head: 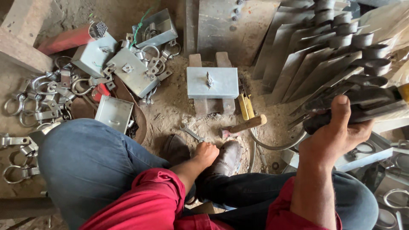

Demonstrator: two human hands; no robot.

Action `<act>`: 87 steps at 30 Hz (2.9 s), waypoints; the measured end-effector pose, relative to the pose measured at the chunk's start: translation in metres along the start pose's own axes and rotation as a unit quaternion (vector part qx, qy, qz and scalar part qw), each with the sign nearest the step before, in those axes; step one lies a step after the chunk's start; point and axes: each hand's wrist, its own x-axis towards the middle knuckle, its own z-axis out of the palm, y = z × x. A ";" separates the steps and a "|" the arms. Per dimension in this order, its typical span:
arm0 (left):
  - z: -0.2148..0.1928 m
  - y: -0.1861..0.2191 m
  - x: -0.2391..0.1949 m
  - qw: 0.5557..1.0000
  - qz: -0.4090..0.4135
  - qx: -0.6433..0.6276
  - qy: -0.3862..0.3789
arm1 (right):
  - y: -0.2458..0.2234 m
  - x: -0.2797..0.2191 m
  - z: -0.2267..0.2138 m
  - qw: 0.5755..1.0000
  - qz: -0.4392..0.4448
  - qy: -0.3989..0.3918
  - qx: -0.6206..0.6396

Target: The person hammers a metal component onto a small metal box and then welds the joints using a handheld electrode welder.

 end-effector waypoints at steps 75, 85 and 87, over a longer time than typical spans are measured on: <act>-0.137 -0.090 0.015 0.251 -0.302 -0.847 0.358 | 0.087 -0.118 0.088 0.852 0.241 -0.251 -0.390; -0.148 -0.090 0.003 0.210 -0.313 -0.857 0.352 | 0.114 -0.125 0.092 0.816 0.208 -0.276 -0.463; -0.155 -0.090 0.000 0.210 -0.331 -0.846 0.360 | 0.116 -0.126 0.094 0.820 0.174 -0.286 -0.464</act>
